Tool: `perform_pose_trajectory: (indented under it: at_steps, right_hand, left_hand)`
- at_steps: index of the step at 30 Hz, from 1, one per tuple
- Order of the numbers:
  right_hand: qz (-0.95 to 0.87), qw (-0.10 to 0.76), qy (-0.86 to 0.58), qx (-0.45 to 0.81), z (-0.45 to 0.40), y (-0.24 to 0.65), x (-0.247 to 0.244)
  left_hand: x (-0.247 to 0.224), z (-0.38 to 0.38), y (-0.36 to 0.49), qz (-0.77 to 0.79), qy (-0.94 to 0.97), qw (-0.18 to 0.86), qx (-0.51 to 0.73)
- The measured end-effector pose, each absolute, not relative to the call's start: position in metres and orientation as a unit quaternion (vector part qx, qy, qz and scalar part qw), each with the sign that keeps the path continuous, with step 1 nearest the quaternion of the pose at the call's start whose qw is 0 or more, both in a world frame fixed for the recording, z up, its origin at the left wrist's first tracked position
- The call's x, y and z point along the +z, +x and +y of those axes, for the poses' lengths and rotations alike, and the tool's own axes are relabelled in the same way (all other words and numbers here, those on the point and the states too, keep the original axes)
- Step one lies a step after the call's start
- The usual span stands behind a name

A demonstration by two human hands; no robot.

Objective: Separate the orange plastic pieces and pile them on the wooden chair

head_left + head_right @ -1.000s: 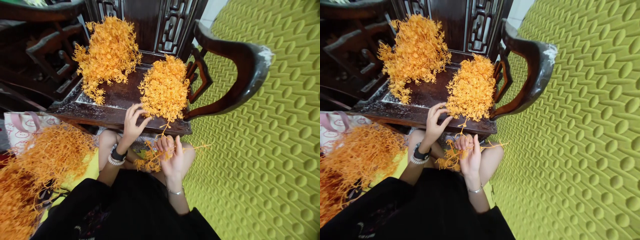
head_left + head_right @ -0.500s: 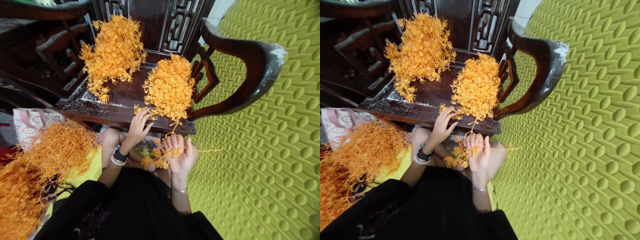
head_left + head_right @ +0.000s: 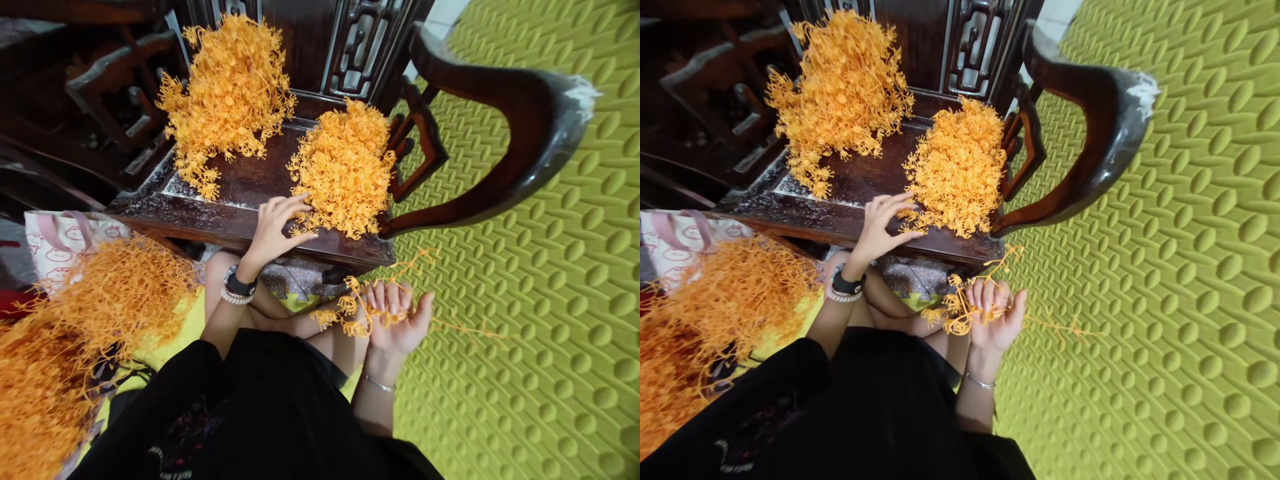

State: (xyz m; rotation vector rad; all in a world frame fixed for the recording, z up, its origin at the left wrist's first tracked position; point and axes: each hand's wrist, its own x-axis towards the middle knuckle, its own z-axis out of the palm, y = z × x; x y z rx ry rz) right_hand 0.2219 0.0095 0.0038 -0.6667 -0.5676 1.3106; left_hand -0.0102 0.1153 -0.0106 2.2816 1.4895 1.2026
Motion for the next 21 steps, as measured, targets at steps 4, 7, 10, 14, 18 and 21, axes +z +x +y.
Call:
perform_pose_trajectory:
  at_steps: [4, 7, 10, 14, 18, 21]
  right_hand:
    - [-0.256, 0.698, -0.294, 0.601, 0.011, 0.218, 0.003]
    - [-0.255, 0.697, -0.285, 0.607, 0.012, 0.217, 0.002]
    - [-0.257, 0.696, -0.284, 0.607, 0.011, 0.216, 0.001]
    - [-0.251, 0.698, -0.279, 0.61, 0.011, 0.216, 0.001]
    - [-0.28, 0.698, -0.279, 0.597, 0.011, 0.219, 0.002]
    - [-0.313, 0.697, -0.281, 0.581, 0.01, 0.221, 0.0]
  left_hand:
    - [-0.028, 0.113, -0.006, 0.584, 0.721, 0.071, 0.367]
    - [-0.035, 0.127, 0.006, 0.584, 0.737, 0.102, 0.325]
    - [-0.029, 0.143, 0.02, 0.553, 0.769, 0.074, 0.313]
    - [-0.025, 0.137, 0.025, 0.557, 0.744, 0.055, 0.366]
    - [-0.069, 0.09, 0.018, 0.535, 0.748, 0.208, 0.335]
    - [-0.117, 0.059, 0.017, 0.501, 0.774, 0.293, 0.252]
